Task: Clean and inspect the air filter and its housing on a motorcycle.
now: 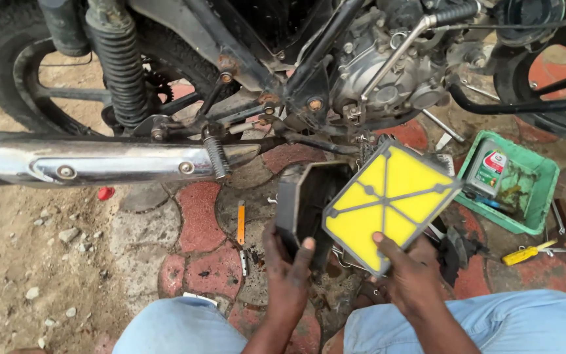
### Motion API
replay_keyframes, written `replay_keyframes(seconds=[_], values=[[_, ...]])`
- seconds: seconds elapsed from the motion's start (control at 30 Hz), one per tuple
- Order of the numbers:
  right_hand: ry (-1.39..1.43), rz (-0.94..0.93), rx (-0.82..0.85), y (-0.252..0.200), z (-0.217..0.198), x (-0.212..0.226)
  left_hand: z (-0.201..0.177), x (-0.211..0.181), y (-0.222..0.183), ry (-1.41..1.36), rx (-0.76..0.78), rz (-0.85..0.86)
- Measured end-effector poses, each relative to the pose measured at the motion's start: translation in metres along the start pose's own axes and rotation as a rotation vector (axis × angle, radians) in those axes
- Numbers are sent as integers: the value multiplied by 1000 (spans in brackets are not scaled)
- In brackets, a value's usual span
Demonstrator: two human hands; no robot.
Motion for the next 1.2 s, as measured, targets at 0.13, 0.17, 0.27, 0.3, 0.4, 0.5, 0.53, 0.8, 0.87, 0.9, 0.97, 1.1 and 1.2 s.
replay_keyframes(seconds=[0.13,0.17,0.27,0.3,0.4,0.5,0.53,0.8,0.87,0.9,0.97,1.1,1.2], values=[[-70,-123,23,-23,16,56,-15,1,6,-146,-52,-326],[-56,-98,19,-27,19,58,-14,-8,7,-190,-14,-237],[-47,-87,10,-38,23,53,-15,-23,7,-212,31,-55],[-61,-99,9,-42,23,50,-16,-28,5,-198,33,37],[-187,-76,-33,-48,22,38,-20,-18,2,-268,30,49],[-260,-114,-66,-53,28,39,-23,-17,-3,-178,30,96],[-257,-115,-69,-54,31,39,-23,-16,-4,-176,33,96],[-321,-247,0,-55,43,43,-23,-13,-6,-147,29,117],[-283,-228,-9,-52,45,48,-24,-11,-4,-173,26,129],[-247,-206,-19,-51,45,50,-25,-10,-3,-199,21,140],[-265,-210,5,-49,39,45,-24,-15,-3,-202,8,66],[-262,-165,-8,-46,30,33,-24,-18,1,-178,-23,-132],[-292,-231,18,-48,36,46,-25,-21,4,-111,-24,-143]])
Point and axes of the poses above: each hand's wrist, its own y-axis towards the middle knuckle, its own z-axis out of the palm, x = y × z, the point moved 7 cm from there along y, towards the middle knuckle, and after that the axes turned 5 degrees about -z, right-handed, at the moved point
